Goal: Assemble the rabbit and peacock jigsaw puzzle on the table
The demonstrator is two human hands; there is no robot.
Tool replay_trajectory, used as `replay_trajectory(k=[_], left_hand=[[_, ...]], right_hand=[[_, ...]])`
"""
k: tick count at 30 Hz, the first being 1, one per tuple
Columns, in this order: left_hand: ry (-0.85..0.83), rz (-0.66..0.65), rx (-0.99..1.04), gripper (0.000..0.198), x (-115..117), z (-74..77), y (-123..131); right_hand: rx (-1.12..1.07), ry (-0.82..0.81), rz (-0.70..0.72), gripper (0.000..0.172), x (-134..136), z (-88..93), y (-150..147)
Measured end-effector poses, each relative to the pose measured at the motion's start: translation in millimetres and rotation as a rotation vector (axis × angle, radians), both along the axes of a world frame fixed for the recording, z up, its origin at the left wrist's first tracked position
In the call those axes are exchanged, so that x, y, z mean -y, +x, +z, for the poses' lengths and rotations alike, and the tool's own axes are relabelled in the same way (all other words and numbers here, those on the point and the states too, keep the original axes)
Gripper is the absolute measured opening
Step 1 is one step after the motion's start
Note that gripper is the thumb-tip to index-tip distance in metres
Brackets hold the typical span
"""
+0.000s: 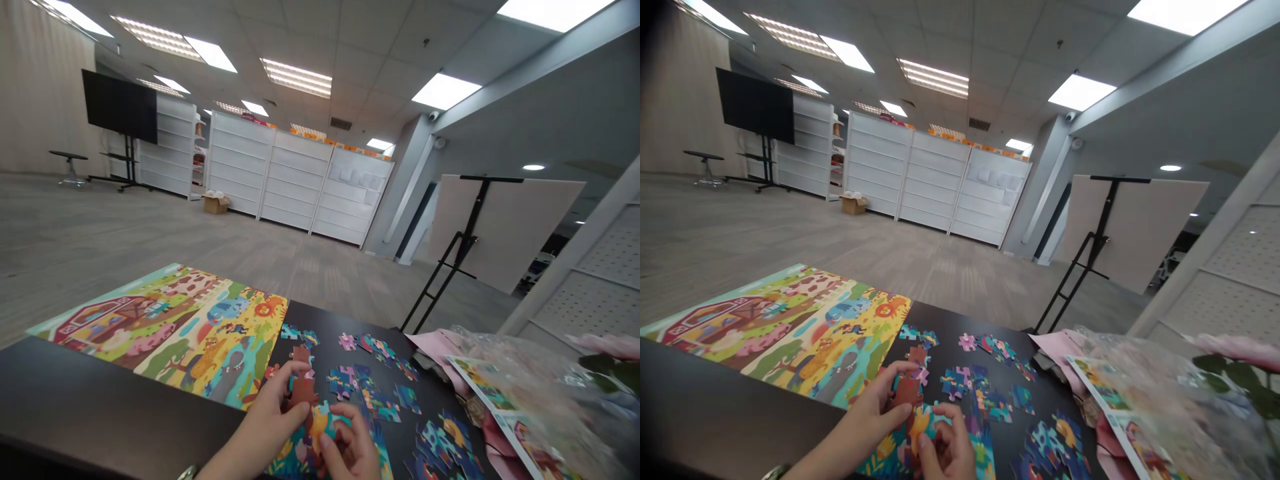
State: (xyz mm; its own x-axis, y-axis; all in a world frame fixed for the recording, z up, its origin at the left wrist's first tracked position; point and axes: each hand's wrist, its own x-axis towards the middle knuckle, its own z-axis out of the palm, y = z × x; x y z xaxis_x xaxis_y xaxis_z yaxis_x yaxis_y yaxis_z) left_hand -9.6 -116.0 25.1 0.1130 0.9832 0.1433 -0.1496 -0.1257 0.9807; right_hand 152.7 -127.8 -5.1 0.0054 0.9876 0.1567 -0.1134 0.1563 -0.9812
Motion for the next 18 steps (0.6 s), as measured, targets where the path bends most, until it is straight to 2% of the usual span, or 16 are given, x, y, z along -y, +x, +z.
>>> replay_trajectory(k=[6, 12, 18], left_hand=[[-0.021, 0.003, -0.054, 0.053, 1, 5.3, 2], [-0.036, -0.064, -0.078, 0.06, 4, 10.2, -4], [-0.09, -0.149, -0.099, 0.064, 4, 14.9, -13]], right_hand=[[0.012, 0.011, -0.033, 0.055, -4, -14.4, -1], [0.063, 0.005, -0.007, 0.06, -8, -27.1, 2], [0.142, 0.02, 0.005, 0.059, -8, -24.3, 8]])
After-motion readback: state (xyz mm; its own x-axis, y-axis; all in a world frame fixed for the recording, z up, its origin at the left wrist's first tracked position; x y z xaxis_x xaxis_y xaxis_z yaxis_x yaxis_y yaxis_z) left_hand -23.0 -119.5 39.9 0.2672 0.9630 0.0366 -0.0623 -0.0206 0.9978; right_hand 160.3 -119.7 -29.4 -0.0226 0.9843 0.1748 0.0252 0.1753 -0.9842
